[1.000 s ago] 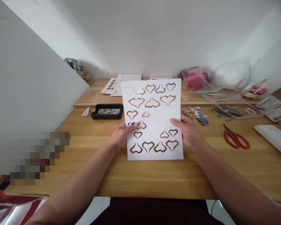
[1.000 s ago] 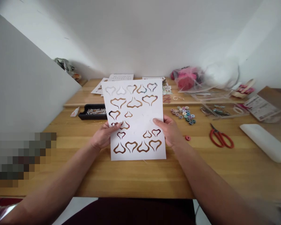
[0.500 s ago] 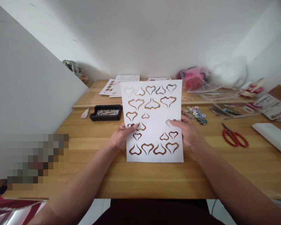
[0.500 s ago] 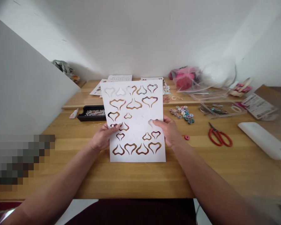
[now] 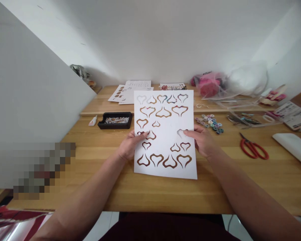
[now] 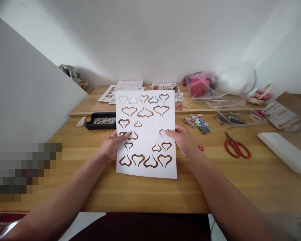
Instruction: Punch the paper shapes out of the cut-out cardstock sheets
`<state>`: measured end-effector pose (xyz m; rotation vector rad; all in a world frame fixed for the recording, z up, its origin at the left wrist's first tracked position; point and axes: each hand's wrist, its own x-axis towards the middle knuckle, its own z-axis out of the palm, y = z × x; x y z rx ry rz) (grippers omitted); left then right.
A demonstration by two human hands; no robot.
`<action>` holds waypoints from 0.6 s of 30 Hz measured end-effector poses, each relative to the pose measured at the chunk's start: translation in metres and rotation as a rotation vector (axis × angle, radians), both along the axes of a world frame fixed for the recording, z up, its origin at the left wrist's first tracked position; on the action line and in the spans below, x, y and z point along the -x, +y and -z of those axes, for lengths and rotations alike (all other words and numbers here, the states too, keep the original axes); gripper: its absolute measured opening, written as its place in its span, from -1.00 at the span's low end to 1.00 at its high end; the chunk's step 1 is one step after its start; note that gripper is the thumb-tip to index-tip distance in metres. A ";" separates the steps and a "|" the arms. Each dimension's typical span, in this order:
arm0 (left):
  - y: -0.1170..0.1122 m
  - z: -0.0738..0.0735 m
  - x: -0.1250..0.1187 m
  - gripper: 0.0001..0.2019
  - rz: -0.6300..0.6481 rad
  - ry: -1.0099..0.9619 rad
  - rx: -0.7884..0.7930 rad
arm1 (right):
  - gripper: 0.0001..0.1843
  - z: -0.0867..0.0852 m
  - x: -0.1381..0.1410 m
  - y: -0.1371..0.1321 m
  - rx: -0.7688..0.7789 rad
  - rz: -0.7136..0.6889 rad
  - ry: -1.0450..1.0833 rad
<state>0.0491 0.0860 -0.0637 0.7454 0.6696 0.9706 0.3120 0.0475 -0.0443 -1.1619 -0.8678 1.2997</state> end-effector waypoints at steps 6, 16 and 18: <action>0.002 0.000 0.001 -0.78 -0.031 0.008 0.034 | -0.70 0.001 -0.005 0.000 -0.013 -0.146 0.057; 0.005 -0.004 0.002 -0.78 -0.038 -0.002 0.140 | -0.65 -0.007 -0.003 -0.001 -0.260 -0.153 -0.112; 0.006 -0.004 0.003 -0.78 -0.029 -0.003 0.144 | -0.75 -0.004 -0.006 -0.002 -0.297 -0.159 -0.143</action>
